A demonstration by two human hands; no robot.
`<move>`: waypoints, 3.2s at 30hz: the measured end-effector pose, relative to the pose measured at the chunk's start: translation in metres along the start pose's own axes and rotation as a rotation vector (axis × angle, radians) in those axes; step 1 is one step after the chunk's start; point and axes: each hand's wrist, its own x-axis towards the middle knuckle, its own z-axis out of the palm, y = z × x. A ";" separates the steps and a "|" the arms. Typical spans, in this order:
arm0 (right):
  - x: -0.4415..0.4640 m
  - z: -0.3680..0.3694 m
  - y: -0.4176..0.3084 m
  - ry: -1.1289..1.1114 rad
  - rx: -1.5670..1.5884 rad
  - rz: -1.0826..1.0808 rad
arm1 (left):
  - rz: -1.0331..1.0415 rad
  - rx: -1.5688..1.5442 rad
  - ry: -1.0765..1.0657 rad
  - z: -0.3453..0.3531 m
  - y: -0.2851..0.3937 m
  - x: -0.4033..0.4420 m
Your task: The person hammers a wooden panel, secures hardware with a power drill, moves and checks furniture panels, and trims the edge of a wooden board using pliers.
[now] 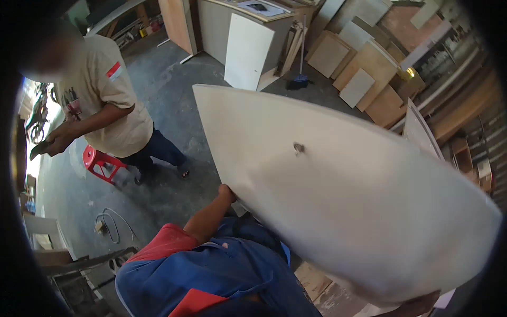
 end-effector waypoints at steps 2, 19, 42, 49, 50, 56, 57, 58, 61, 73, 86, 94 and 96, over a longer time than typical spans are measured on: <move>0.029 0.063 -0.030 -0.044 0.083 0.164 | 0.745 0.292 -0.368 -0.059 -0.064 0.066; 0.020 0.460 -0.373 -0.020 -0.191 -0.281 | -0.023 0.983 0.600 -0.005 0.239 0.332; -0.254 0.929 -0.517 -0.775 -0.284 -0.798 | -0.377 -0.458 1.286 -0.309 0.322 0.177; -0.306 1.029 -0.496 -0.742 -0.066 -0.742 | -0.375 0.047 0.730 -0.258 0.424 0.348; -0.313 1.041 -0.500 -0.743 -0.078 -0.721 | -0.320 0.112 0.685 -0.261 0.448 0.380; -0.357 1.104 -0.538 -0.808 -0.007 -0.614 | -0.154 0.293 0.635 -0.249 0.611 0.529; -0.363 1.114 -0.545 -0.828 0.033 -0.630 | -0.224 0.386 0.718 -0.239 0.635 0.551; -0.369 1.124 -0.551 -0.852 0.070 -0.649 | -0.218 0.408 0.701 -0.237 0.651 0.567; -0.388 1.155 -0.567 -0.856 0.077 -0.642 | -0.231 0.497 0.663 -0.242 0.674 0.609; -0.435 1.232 -0.593 -0.870 0.025 -0.606 | 0.123 1.874 -0.323 -0.379 0.655 0.792; -0.471 1.261 -0.591 -1.002 -0.053 -0.434 | -0.367 0.905 0.265 -0.255 0.844 0.993; -0.464 1.276 -0.587 -1.039 -0.105 -0.385 | -0.018 1.044 -0.350 -0.093 0.819 1.006; -0.459 1.275 -0.581 -1.076 -0.174 -0.357 | 0.095 1.082 -0.469 -0.047 0.817 1.000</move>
